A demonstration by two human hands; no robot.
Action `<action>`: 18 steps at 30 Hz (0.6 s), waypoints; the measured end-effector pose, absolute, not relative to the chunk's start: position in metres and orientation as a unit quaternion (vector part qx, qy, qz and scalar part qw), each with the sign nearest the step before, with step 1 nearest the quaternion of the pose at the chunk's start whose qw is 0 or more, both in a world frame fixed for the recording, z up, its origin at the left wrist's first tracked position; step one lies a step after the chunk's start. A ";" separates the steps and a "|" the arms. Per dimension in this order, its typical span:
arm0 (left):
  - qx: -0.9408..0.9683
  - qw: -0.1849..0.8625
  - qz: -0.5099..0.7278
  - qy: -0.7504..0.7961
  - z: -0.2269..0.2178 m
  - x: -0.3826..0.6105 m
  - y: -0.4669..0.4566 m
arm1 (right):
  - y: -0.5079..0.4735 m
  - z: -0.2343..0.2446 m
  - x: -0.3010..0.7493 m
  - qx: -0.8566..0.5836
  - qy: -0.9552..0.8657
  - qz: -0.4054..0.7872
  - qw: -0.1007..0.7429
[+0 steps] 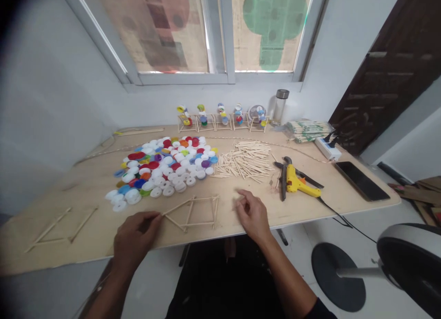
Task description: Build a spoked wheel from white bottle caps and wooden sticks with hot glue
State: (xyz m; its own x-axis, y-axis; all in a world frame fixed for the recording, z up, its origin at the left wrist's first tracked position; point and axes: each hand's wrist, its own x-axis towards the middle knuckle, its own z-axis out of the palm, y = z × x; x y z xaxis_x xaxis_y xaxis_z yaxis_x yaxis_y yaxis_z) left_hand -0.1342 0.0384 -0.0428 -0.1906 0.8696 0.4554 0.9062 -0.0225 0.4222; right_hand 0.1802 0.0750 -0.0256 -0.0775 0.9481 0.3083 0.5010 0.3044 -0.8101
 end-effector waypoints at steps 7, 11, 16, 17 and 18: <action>-0.638 0.026 -0.327 -0.697 -0.042 -0.133 0.037 | 0.074 -0.028 0.177 -0.520 -0.682 0.269 0.439; -0.640 0.026 -0.329 -0.694 -0.047 -0.137 0.037 | 0.066 -0.018 0.185 -0.518 -0.670 0.256 0.466; -0.641 0.020 -0.331 -0.692 -0.048 -0.140 0.037 | 0.063 -0.003 0.248 -0.578 -0.669 0.036 0.466; -0.642 0.017 -0.327 -0.693 -0.048 -0.140 0.037 | 0.065 -0.003 0.266 -0.599 -0.656 -0.019 0.458; -0.644 0.013 -0.322 -0.694 -0.047 -0.141 0.037 | 0.067 -0.004 0.284 -0.622 -0.646 -0.065 0.438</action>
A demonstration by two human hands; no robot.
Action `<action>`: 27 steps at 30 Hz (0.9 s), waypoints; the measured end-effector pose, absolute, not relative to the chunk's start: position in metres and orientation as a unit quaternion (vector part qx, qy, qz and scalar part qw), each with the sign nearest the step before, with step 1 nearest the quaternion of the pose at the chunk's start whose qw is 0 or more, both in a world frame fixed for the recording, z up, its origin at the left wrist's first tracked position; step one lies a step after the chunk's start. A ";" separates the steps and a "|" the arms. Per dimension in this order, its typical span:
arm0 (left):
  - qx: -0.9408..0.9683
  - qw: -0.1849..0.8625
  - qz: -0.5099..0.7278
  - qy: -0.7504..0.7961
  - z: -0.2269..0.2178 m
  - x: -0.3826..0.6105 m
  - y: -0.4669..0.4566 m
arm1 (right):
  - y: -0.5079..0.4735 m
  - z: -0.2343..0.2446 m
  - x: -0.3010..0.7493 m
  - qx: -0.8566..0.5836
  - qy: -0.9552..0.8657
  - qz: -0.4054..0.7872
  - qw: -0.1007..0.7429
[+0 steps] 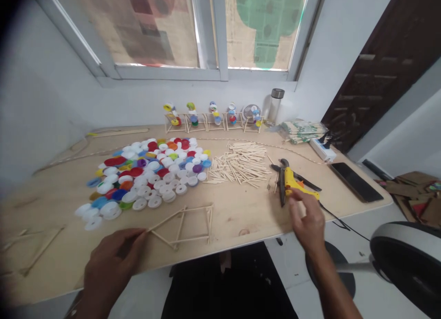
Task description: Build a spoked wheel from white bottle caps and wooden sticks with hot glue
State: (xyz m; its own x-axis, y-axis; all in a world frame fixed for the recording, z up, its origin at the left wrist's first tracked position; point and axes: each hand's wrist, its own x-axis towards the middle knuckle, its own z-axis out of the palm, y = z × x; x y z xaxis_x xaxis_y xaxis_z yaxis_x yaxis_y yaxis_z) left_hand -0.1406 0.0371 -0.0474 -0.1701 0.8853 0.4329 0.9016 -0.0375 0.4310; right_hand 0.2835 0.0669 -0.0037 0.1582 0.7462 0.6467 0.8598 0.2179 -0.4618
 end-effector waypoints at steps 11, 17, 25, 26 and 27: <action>-0.639 0.019 -0.343 -0.688 -0.042 -0.137 0.038 | 0.101 -0.023 0.350 -0.618 -0.738 -0.230 0.143; -0.641 0.009 -0.353 -0.681 -0.038 -0.135 0.036 | 0.122 -0.024 0.363 -0.617 -0.751 -0.226 0.068; -0.639 0.012 -0.346 -0.687 -0.039 -0.137 0.036 | 0.128 -0.014 0.363 -0.641 -0.750 -0.155 0.049; -0.639 0.014 -0.349 -0.686 -0.039 -0.137 0.036 | 0.125 -0.011 0.360 -0.654 -0.742 -0.138 0.054; -0.639 0.015 -0.350 -0.685 -0.040 -0.137 0.036 | 0.122 -0.009 0.356 -0.675 -0.725 -0.119 0.065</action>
State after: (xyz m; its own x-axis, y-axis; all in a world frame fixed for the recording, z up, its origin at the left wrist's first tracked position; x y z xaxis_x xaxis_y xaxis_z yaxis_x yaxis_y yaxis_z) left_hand -0.1374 0.0362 -0.0395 -0.1840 0.8643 0.4680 0.8853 -0.0612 0.4610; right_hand 0.3562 0.1219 -0.0088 -0.0803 0.9638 0.2544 0.9946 0.0605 0.0848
